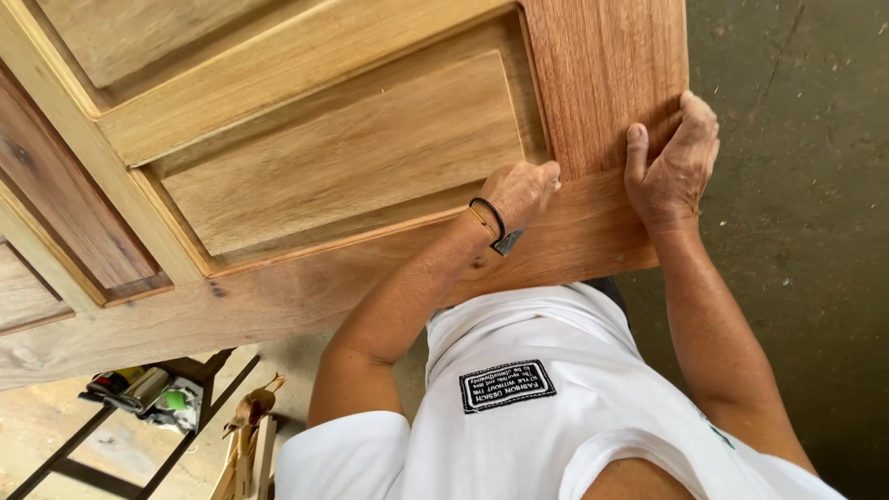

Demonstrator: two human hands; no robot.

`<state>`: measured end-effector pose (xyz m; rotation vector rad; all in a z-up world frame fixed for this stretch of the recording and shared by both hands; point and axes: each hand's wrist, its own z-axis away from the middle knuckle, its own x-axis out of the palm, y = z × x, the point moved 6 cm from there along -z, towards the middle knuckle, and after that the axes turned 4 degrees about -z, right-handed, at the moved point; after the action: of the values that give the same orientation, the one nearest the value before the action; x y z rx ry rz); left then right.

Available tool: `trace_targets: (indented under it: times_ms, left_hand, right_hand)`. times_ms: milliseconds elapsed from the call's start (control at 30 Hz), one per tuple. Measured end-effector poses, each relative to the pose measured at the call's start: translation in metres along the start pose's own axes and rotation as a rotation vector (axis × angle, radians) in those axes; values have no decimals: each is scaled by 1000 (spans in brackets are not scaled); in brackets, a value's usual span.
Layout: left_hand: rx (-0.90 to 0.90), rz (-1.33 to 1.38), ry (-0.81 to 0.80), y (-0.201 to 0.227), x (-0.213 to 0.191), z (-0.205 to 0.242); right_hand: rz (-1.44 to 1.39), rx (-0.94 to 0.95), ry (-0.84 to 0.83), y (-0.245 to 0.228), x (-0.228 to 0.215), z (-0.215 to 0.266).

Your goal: Sanding the surface and edges of a wooden door using sandpaper

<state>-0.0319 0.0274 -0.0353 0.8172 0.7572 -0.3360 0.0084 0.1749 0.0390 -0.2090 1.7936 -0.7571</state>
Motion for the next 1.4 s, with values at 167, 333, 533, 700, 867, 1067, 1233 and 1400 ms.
trace_targets:
  times_ms: [167,333,533,700,867,1067,1233,1400]
  left_hand:
    - [-96,149,254,9,-3,14]
    - [-245,241,459,0,0,12]
    - [-187,391,470,-14,-48,-5]
    - [-259,423,695,-62,-90,-65]
    - [-323,282,656,-58,-92,-65]
    - [-350,350,321,-15,-29,4]
    - [-386,391,583,-16,-22,31]
    - [-432,608,454,-19,-44,32]
  right_hand:
    - [-7,41,-5,6,2,1]
    - [-13,28,-2,8,5,-1]
    - [-15,47,2,4,3,-1]
    - [-13,73,7,7,4,1]
    - [-9,63,0,6,3,3]
    - [-6,7,66,7,1,2]
    - [-17,-33,87,-20,-6,3]
    - [-353,12,-483,-98,46,20]
